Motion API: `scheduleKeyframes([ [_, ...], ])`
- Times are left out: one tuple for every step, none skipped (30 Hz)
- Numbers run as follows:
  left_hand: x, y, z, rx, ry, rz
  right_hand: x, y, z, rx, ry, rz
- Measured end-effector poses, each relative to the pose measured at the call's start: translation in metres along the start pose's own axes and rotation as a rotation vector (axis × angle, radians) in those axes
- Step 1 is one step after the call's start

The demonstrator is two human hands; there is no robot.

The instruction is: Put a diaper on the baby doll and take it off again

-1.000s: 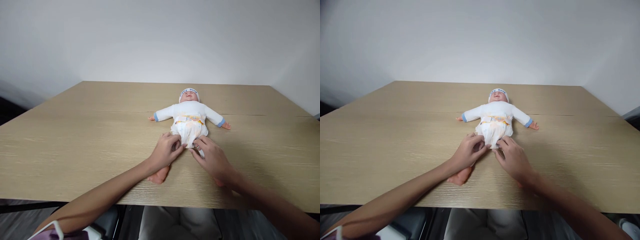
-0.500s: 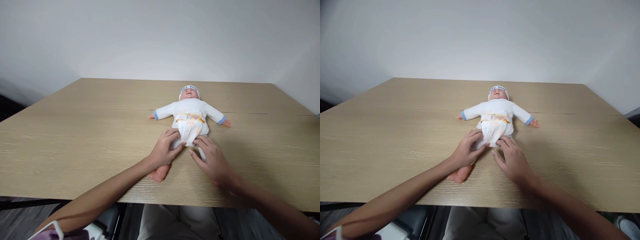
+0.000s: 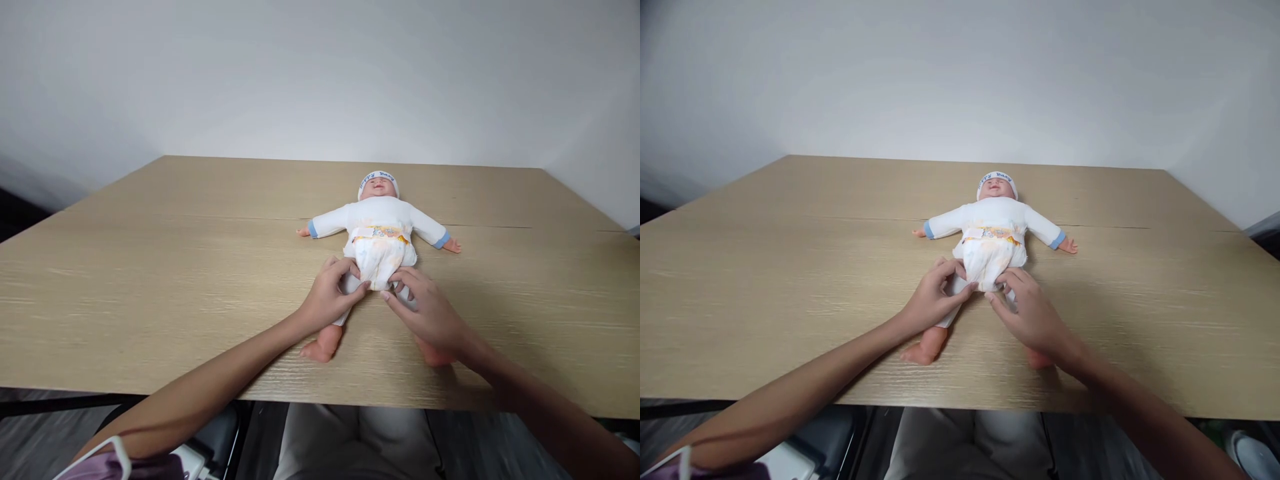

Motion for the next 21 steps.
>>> scheduleKeyframes([
  [0.0,-0.001,-0.001,0.009,0.003,-0.011,0.003,0.0,0.0,-0.008,-0.016,0.021],
  [0.001,-0.002,-0.001,0.016,0.006,-0.023,0.005,0.0,0.0,-0.014,-0.026,0.033],
  [0.001,-0.003,-0.002,0.02,0.007,-0.033,0.007,0.0,-0.001,-0.018,-0.028,0.037],
  [0.002,-0.005,-0.002,0.022,0.007,-0.039,0.008,0.0,-0.002,-0.021,-0.025,0.036],
  [0.002,-0.005,-0.003,0.025,0.008,-0.044,0.008,0.0,-0.002,-0.023,-0.018,0.031],
  [0.002,-0.006,-0.003,0.03,0.012,-0.051,0.009,-0.001,-0.003,-0.028,-0.006,0.026],
  [0.002,-0.007,-0.003,0.036,0.015,-0.061,0.009,-0.001,-0.004,-0.037,0.007,0.022],
  [0.002,-0.007,-0.003,0.043,0.021,-0.075,0.009,-0.001,-0.005,-0.047,0.022,0.018],
  [0.002,-0.007,-0.003,0.05,0.027,-0.088,0.009,-0.001,-0.005,-0.056,0.033,0.015],
  [0.002,-0.007,-0.004,0.054,0.034,-0.101,0.01,-0.001,-0.005,-0.064,0.045,0.013],
  [0.001,-0.007,-0.004,0.054,0.038,-0.112,0.011,-0.001,-0.005,-0.071,0.053,0.016],
  [0.001,-0.007,-0.004,0.05,0.04,-0.126,0.012,-0.001,-0.005,-0.078,0.055,0.025],
  [0.001,-0.006,-0.004,0.043,0.043,-0.145,0.012,-0.001,-0.005,-0.084,0.05,0.038],
  [0.0,-0.007,-0.005,0.037,0.043,-0.167,0.013,-0.001,-0.005,-0.091,0.045,0.053],
  [0.0,-0.007,-0.005,0.035,0.042,-0.188,0.014,-0.001,-0.005,-0.096,0.039,0.065],
  [0.0,-0.007,-0.005,0.037,0.039,-0.203,0.014,-0.001,-0.005,-0.099,0.036,0.073],
  [-0.001,-0.008,-0.005,0.044,0.036,-0.21,0.014,-0.001,-0.005,-0.1,0.036,0.074],
  [-0.001,-0.008,-0.006,0.051,0.035,-0.208,0.014,-0.001,-0.005,-0.101,0.037,0.072],
  [-0.001,-0.008,-0.006,0.057,0.033,-0.204,0.014,-0.001,-0.005,-0.102,0.038,0.069],
  [-0.001,-0.009,-0.006,0.06,0.033,-0.201,0.014,-0.002,-0.005,-0.103,0.038,0.069],
  [-0.001,-0.009,-0.006,0.062,0.037,-0.204,0.014,-0.002,-0.004,-0.105,0.037,0.07],
])
Point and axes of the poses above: each hand's wrist, its own z-axis towards the middle knuckle, its own x-axis out of the back of the hand, y = z × x, the point moved 1 cm from there along z, towards the middle knuckle, and after that the axes turned 4 degrees about -y, right-handed, at the moved point
